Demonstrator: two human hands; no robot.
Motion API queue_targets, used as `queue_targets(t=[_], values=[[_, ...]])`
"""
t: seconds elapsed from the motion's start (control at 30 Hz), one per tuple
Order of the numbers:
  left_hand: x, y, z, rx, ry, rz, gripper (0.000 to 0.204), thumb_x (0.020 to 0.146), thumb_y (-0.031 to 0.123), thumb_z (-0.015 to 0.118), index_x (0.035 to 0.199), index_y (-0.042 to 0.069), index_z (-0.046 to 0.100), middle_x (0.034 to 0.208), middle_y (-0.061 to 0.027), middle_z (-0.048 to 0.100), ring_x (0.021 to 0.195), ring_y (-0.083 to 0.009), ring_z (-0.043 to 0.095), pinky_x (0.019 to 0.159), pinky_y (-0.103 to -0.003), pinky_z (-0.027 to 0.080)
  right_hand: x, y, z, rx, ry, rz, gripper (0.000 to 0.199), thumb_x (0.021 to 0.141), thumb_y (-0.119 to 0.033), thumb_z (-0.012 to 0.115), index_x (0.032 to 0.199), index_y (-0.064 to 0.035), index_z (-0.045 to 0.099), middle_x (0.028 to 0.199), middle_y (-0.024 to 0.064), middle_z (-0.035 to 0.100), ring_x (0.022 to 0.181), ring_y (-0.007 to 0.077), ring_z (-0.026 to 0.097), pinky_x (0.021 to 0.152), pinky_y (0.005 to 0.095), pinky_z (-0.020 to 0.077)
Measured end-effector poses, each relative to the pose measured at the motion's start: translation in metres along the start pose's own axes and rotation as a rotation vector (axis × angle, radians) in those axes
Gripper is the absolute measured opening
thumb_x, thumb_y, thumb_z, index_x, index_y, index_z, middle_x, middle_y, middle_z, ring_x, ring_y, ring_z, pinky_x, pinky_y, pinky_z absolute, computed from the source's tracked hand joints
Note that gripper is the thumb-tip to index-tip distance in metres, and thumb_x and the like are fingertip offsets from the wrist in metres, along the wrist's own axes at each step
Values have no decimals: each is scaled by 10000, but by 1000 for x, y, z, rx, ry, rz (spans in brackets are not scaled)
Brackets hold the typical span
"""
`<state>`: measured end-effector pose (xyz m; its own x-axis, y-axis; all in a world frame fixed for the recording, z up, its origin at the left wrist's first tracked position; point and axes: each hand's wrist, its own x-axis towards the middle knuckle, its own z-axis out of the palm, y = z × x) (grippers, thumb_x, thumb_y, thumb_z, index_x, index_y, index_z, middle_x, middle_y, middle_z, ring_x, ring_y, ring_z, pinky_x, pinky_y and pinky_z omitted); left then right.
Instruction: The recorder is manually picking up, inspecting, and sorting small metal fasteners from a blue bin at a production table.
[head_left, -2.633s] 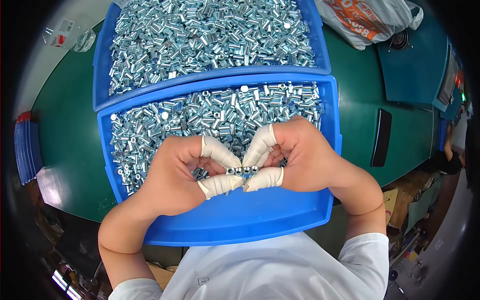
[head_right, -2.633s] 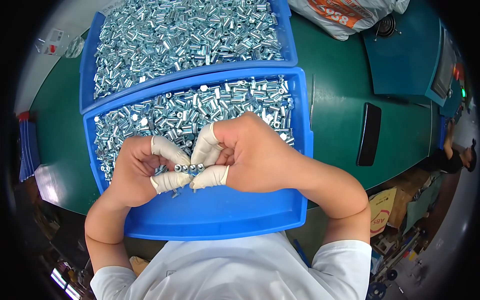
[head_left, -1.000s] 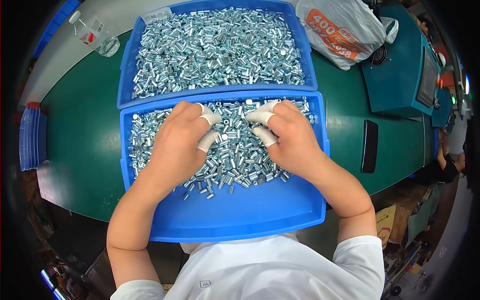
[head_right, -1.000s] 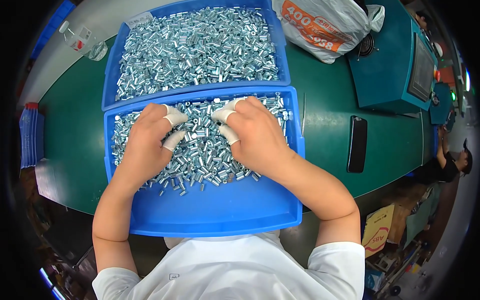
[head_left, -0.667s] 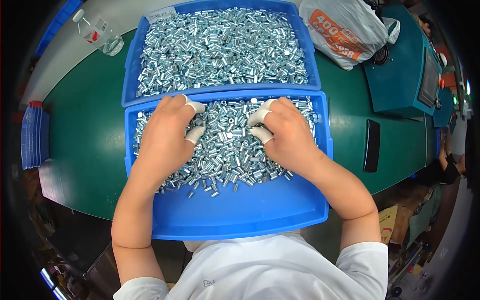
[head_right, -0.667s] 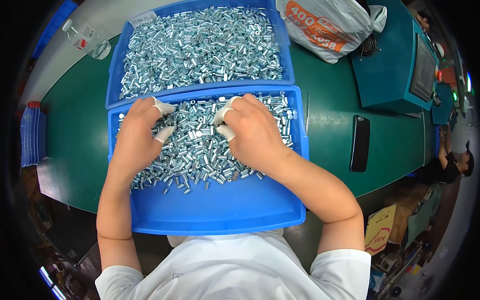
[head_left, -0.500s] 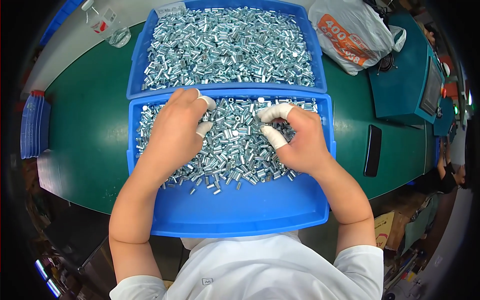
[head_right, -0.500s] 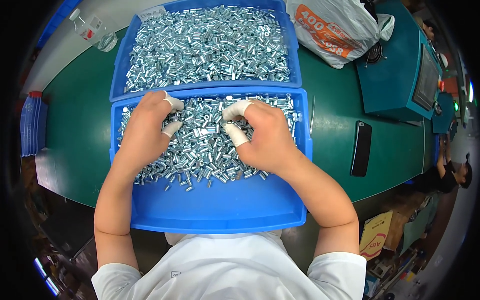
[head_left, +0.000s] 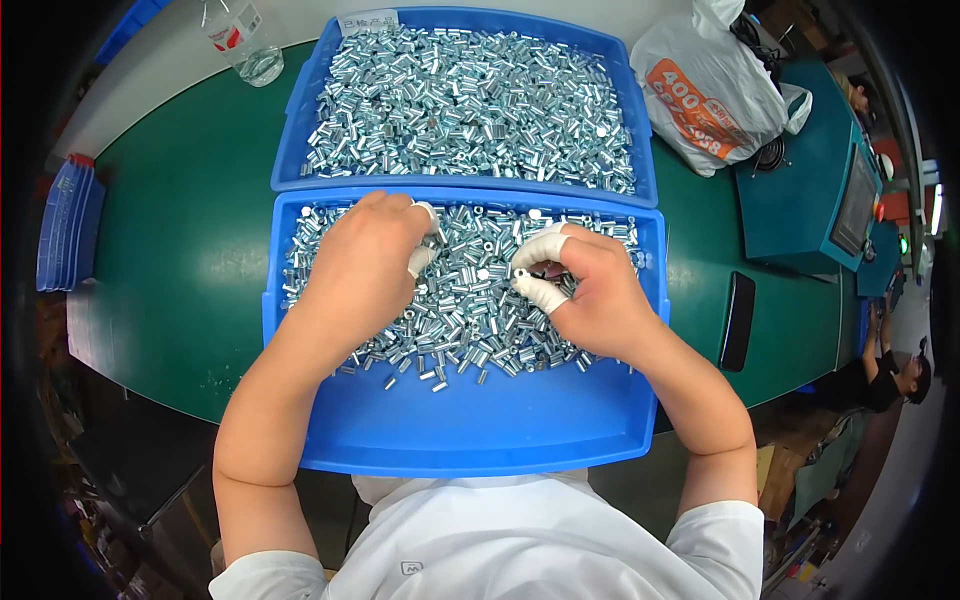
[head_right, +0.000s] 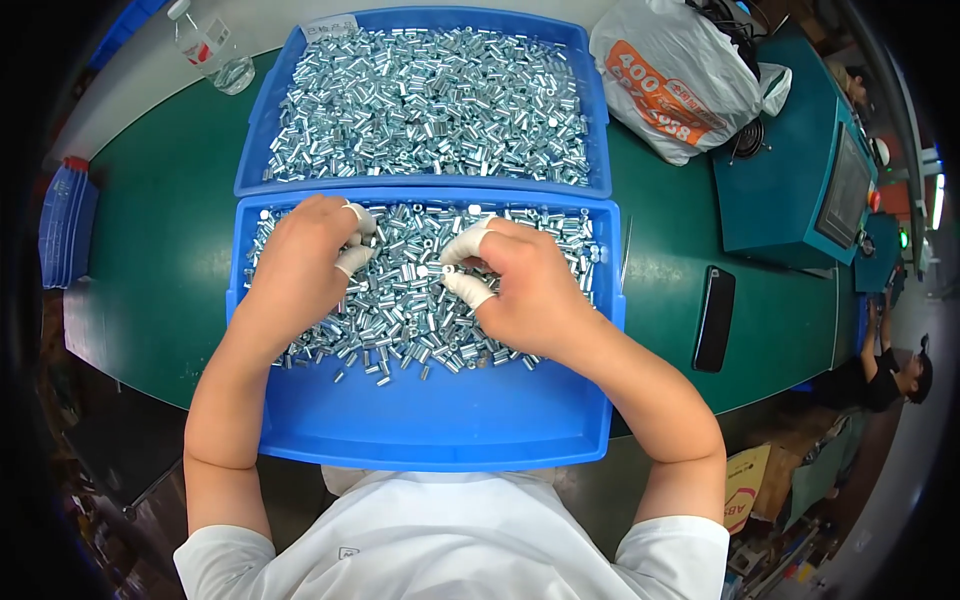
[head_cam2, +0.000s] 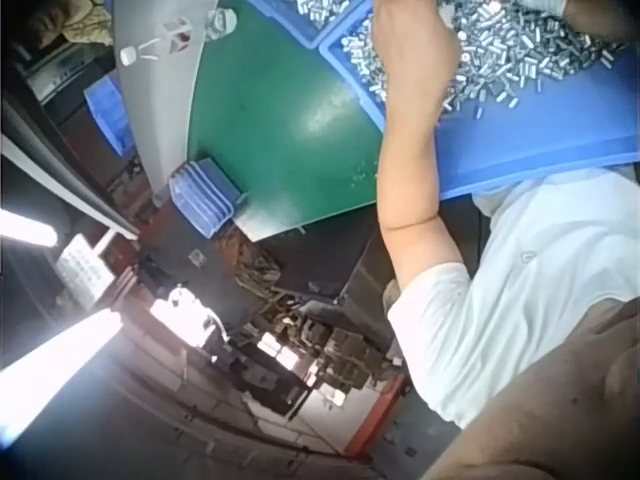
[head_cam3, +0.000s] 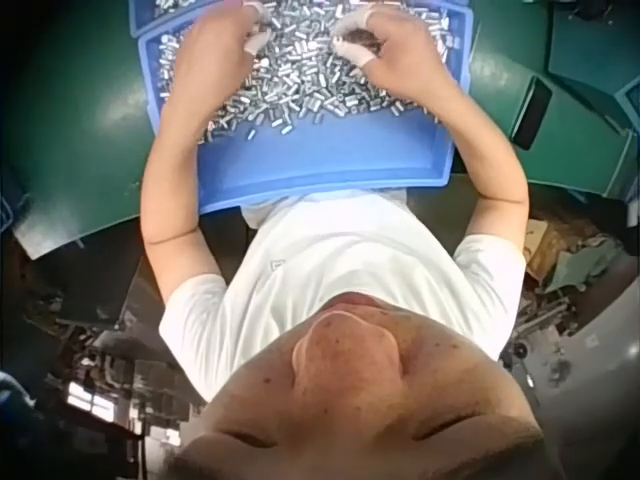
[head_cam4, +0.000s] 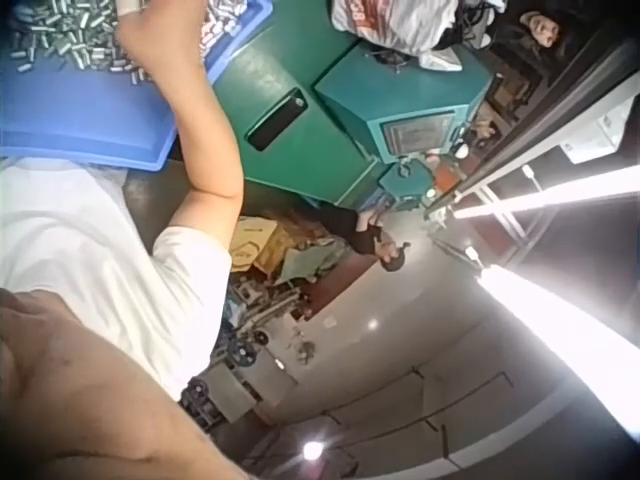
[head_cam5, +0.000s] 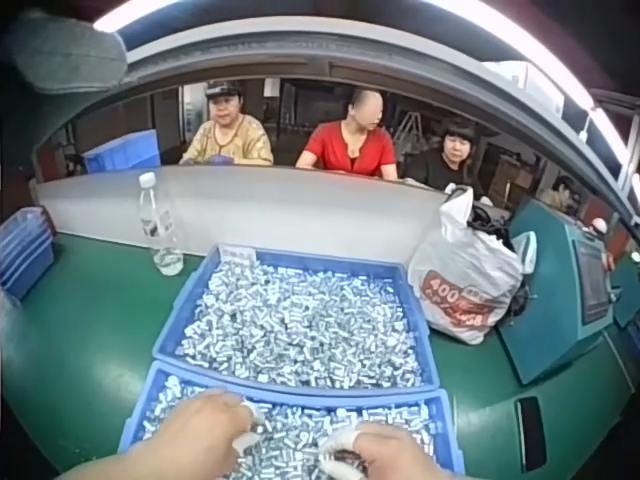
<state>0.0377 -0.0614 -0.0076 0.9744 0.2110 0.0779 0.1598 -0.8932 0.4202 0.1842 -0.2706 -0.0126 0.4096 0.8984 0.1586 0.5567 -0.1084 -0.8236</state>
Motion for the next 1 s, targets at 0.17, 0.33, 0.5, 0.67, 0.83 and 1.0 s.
queue_targets(t=[0.17, 0.33, 0.5, 0.67, 0.83, 1.0], values=[[0, -6, -5, -144, -18, 2, 235, 732, -105, 670, 928, 22, 694, 889, -134, 654, 926, -359, 628, 787, -459, 507, 32, 1, 16, -303, -47, -261, 200, 802, 16, 734, 986, -42, 682, 887, 118, 659, 825, 327, 656, 738, 407, 541], [3, -15, 3, -201, 166, 5, 205, 787, -38, 698, 982, 26, 704, 906, -129, 650, 912, -349, 622, 791, -456, 500, 46, 3, 33, -478, -135, -268, 291, 695, 88, 669, 950, -50, 685, 920, 106, 592, 922, 334, 580, 802, 436, 496], [2, -6, -1, -21, 27, 90, 206, 801, 12, 743, 1000, 27, 691, 911, -106, 581, 914, -320, 565, 800, -448, 480, 48, -10, 37, -614, -143, -222, 249, 663, 94, 659, 877, -31, 666, 883, 114, 574, 886, 333, 577, 783, 439, 486], [0, -10, -2, -75, 44, 96, 209, 743, 7, 785, 926, 22, 684, 889, -114, 589, 907, -335, 567, 797, -453, 478, 51, -17, 44, -588, -103, -178, 196, 661, 83, 660, 823, -24, 634, 881, 127, 576, 893, 342, 583, 763, 456, 491], [1, -4, -4, -162, 69, 95, 215, 718, -8, 795, 890, 32, 672, 839, -107, 628, 873, -331, 599, 786, -431, 486, 44, -10, 45, -601, -79, -201, 144, 692, 47, 660, 808, -29, 623, 900, 123, 574, 909, 339, 579, 761, 459, 482], [-2, 1, -13, -181, -10, 20, 190, 725, 15, 782, 891, 37, 693, 858, -117, 674, 896, -342, 632, 787, -458, 516, 47, -13, 47, -653, -94, -265, 153, 710, 34, 652, 848, -33, 653, 916, 105, 584, 922, 313, 578, 793, 432, 484]])
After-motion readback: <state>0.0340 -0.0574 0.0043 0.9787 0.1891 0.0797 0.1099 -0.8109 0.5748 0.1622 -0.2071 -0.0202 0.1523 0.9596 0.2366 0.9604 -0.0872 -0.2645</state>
